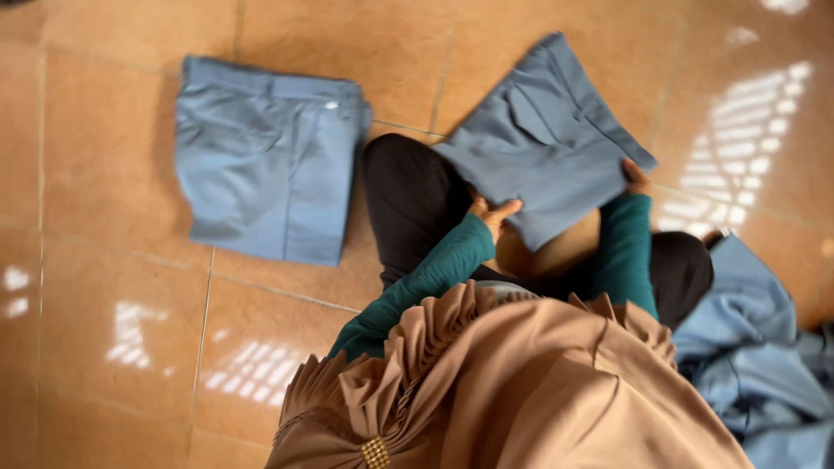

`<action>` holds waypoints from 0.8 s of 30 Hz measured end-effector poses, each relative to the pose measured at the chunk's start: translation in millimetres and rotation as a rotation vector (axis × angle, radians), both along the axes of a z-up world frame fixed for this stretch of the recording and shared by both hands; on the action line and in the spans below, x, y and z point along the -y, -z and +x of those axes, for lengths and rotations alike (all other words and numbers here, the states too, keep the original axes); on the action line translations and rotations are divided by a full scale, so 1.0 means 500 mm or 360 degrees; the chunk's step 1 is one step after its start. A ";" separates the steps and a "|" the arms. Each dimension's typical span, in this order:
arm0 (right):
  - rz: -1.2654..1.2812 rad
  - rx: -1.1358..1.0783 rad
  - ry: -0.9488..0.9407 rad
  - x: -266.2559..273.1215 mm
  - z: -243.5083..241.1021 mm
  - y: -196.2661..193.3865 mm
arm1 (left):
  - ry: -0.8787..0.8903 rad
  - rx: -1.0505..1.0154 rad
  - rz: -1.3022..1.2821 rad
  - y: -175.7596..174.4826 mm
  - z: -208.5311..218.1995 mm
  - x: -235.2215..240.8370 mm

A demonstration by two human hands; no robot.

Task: The person sits on a tiled floor and folds several pairs of light blue trousers by hand. They smooth the fabric, fold the legs together, and fold the pants into neat rectangles, stacking them as they finish.

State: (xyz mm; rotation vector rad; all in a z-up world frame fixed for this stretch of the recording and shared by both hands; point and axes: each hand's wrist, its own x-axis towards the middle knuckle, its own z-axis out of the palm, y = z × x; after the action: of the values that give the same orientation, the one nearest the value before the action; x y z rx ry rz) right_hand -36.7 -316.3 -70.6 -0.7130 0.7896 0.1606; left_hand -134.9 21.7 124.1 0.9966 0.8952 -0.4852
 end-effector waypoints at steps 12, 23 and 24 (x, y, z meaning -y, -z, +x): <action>-0.0767 0.0943 -0.0259 -0.563 0.259 -0.632 | -0.0889 0.1040 -0.0270 -0.199 -0.008 -0.321; -0.0387 0.0379 -0.1372 -1.137 0.178 -0.405 | -0.1436 0.1095 0.0637 -0.087 -0.301 -0.655; -0.0451 0.0305 -0.1490 -1.146 0.164 -0.323 | -0.1453 0.1075 0.0616 -0.015 -0.330 -0.667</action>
State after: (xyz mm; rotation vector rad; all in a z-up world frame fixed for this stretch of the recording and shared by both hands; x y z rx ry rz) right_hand 45.2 256.9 90.8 -1.3116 0.2429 0.8226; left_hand -299.9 355.0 131.6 0.8892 0.7280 0.7850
